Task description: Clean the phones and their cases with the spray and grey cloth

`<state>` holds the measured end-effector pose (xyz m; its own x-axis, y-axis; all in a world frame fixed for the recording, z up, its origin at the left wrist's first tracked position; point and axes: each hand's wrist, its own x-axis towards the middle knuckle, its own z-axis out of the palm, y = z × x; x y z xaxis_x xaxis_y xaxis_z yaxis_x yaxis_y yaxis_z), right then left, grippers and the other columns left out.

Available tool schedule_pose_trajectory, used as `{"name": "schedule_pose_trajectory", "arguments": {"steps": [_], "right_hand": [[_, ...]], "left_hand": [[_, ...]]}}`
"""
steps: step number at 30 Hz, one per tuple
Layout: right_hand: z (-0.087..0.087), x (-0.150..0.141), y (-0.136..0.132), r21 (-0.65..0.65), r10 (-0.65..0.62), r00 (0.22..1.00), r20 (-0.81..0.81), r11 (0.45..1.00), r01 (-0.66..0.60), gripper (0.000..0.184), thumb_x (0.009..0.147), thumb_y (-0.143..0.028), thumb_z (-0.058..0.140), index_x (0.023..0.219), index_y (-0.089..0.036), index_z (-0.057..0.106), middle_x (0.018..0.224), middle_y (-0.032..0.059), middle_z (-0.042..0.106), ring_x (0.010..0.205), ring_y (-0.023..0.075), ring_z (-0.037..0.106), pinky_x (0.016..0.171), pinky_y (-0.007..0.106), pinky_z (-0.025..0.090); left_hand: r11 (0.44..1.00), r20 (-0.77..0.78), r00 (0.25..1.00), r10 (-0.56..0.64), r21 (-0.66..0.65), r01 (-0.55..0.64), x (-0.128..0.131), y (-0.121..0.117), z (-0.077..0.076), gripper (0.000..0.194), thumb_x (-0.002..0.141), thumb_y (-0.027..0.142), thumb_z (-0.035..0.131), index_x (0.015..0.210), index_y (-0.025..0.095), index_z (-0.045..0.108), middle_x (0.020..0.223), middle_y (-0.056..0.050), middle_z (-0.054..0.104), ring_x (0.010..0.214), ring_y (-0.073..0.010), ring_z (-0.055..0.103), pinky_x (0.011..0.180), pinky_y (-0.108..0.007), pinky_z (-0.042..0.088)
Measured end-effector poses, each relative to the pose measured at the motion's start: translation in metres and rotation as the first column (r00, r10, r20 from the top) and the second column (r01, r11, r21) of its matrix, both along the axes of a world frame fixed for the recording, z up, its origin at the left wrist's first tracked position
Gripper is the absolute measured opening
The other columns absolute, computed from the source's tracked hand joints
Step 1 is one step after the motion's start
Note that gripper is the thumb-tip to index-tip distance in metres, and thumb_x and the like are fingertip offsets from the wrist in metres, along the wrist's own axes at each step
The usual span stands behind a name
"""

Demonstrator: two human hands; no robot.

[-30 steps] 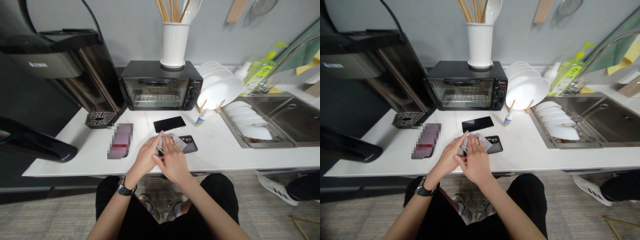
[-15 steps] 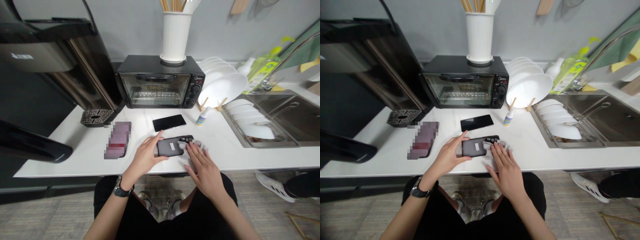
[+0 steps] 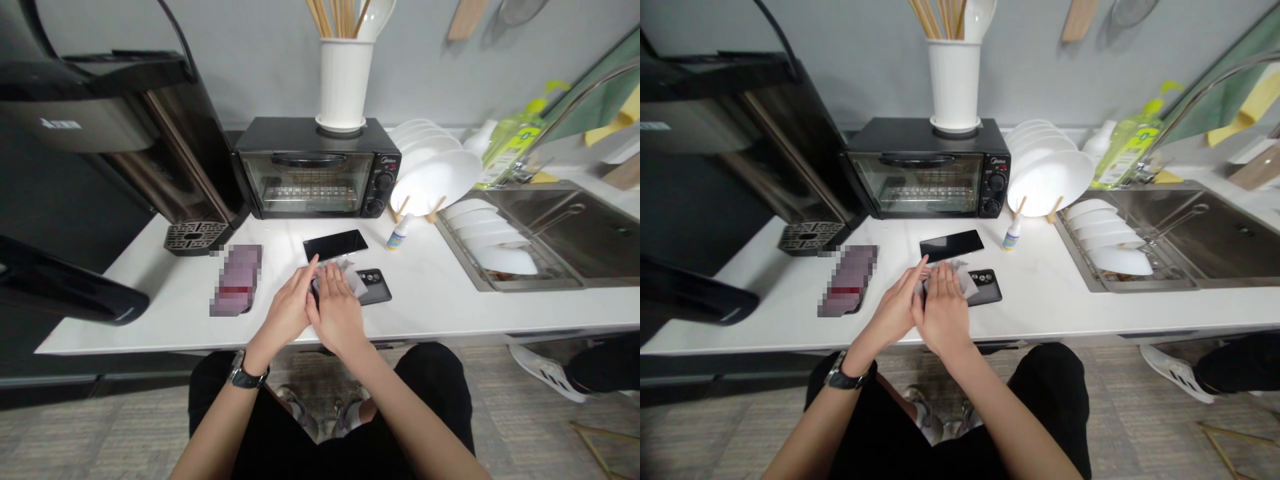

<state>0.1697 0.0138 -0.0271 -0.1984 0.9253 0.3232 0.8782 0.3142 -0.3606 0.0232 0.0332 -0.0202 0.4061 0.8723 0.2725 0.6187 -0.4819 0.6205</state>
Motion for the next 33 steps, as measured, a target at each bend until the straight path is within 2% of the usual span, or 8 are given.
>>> {"name": "schedule_pose_trajectory", "arguments": {"steps": [2, 5, 10, 12, 17, 21, 27, 33], "right_hand": [[0.005, -0.004, -0.003, 0.01, 0.078, 0.997, -0.027, 0.997, -0.078, 0.061, 0.106, -0.031, 0.037, 0.158, 0.002, 0.038, 0.165, 0.0236, 0.035, 0.156, 0.0307, 0.034, 0.127, 0.049, 0.033], [0.008, 0.005, -0.012, 0.052, 0.04, 0.999, -0.031, 0.998, -0.039, 0.064, 0.107, -0.041, 0.043, 0.157, 0.0, 0.042, 0.168, 0.0222, 0.031, 0.158, 0.0337, 0.03, 0.128, 0.053, 0.031], [0.007, 0.027, -0.037, 0.027, 0.275, 0.961, 0.037, 0.961, -0.276, 0.065, 0.106, -0.048, 0.049, 0.157, -0.009, 0.044, 0.161, 0.0147, 0.047, 0.153, 0.0302, 0.04, 0.126, 0.052, 0.035], [0.004, 0.041, -0.048, 0.034, 0.292, 0.954, 0.062, 0.955, -0.294, 0.061, 0.106, -0.045, 0.05, 0.157, -0.013, 0.044, 0.161, 0.0118, 0.049, 0.152, 0.0284, 0.042, 0.125, 0.052, 0.037], [-0.008, 0.092, -0.067, 0.117, 0.056, 0.988, 0.146, 0.99, -0.073, 0.063, 0.107, -0.043, 0.048, 0.161, -0.014, 0.036, 0.162, 0.0125, 0.047, 0.153, 0.0303, 0.041, 0.122, 0.054, 0.038], [-0.012, 0.113, -0.053, 0.143, -0.097, 0.98, 0.173, 0.987, 0.072, 0.081, 0.103, -0.063, 0.048, 0.163, -0.012, 0.033, 0.166, 0.0177, 0.039, 0.155, 0.0361, 0.034, 0.122, 0.06, 0.034], [-0.007, 0.068, -0.015, 0.118, -0.003, 0.995, 0.102, 0.993, -0.01, 0.1, 0.094, -0.08, 0.047, 0.154, 0.0, 0.045, 0.161, 0.0277, 0.041, 0.154, 0.0393, 0.036, 0.126, 0.06, 0.03], [0.005, 0.01, -0.022, 0.007, 0.201, 0.98, -0.007, 0.98, -0.201, 0.108, 0.091, -0.082, 0.048, 0.154, 0.005, 0.043, 0.161, 0.0294, 0.04, 0.153, 0.0379, 0.038, 0.126, 0.055, 0.034]], "left_hand": [[1.0, 0.0, 1.0, 0.023, -0.009, -0.023, -0.001, -0.001, 0.0, 0.093, 0.089, 0.003, 0.047, 0.168, 0.032, 0.008, 0.16, -0.014, 0.039, 0.141, -0.0267, 0.053, 0.113, -0.044, 0.05], [0.996, -0.017, 0.998, 0.062, -0.058, -0.062, -0.001, -0.002, 0.0, 0.102, 0.085, 0.008, 0.057, 0.168, 0.033, 0.003, 0.165, -0.015, 0.029, 0.14, -0.0311, 0.054, 0.108, -0.046, 0.054], [0.999, 0.002, 0.999, 0.034, -0.041, -0.033, 0.001, -0.002, 0.002, 0.113, 0.083, 0.012, 0.07, 0.168, 0.035, -0.001, 0.162, -0.013, 0.04, 0.14, -0.0298, 0.054, 0.113, -0.045, 0.049], [0.998, 0.011, 0.999, 0.039, -0.047, -0.038, 0.001, -0.003, 0.003, 0.116, 0.083, 0.016, 0.075, 0.167, 0.035, -0.003, 0.159, -0.012, 0.046, 0.137, -0.0286, 0.057, 0.113, -0.045, 0.049], [0.995, -0.031, 0.999, 0.042, -0.087, -0.044, 0.002, -0.001, 0.007, 0.127, 0.077, 0.026, 0.088, 0.167, 0.035, 0.001, 0.146, -0.008, 0.062, 0.133, -0.0294, 0.059, 0.113, -0.047, 0.047], [0.994, -0.062, 0.997, 0.044, -0.102, -0.05, 0.004, 0.001, 0.01, 0.126, 0.075, 0.033, 0.092, 0.167, 0.036, 0.005, 0.141, -0.005, 0.067, 0.134, -0.0304, 0.057, 0.112, -0.048, 0.046], [0.993, -0.039, 0.998, 0.041, -0.107, -0.045, 0.003, 0.002, 0.009, 0.119, 0.078, 0.034, 0.089, 0.167, 0.034, 0.01, 0.141, -0.006, 0.067, 0.133, -0.0297, 0.058, 0.112, -0.046, 0.047], [0.997, -0.086, 0.995, 0.056, -0.042, -0.06, 0.0, 0.003, 0.001, 0.109, 0.082, 0.019, 0.076, 0.169, 0.026, 0.01, 0.141, -0.014, 0.062, 0.127, -0.0326, 0.06, 0.106, -0.048, 0.051]]}}
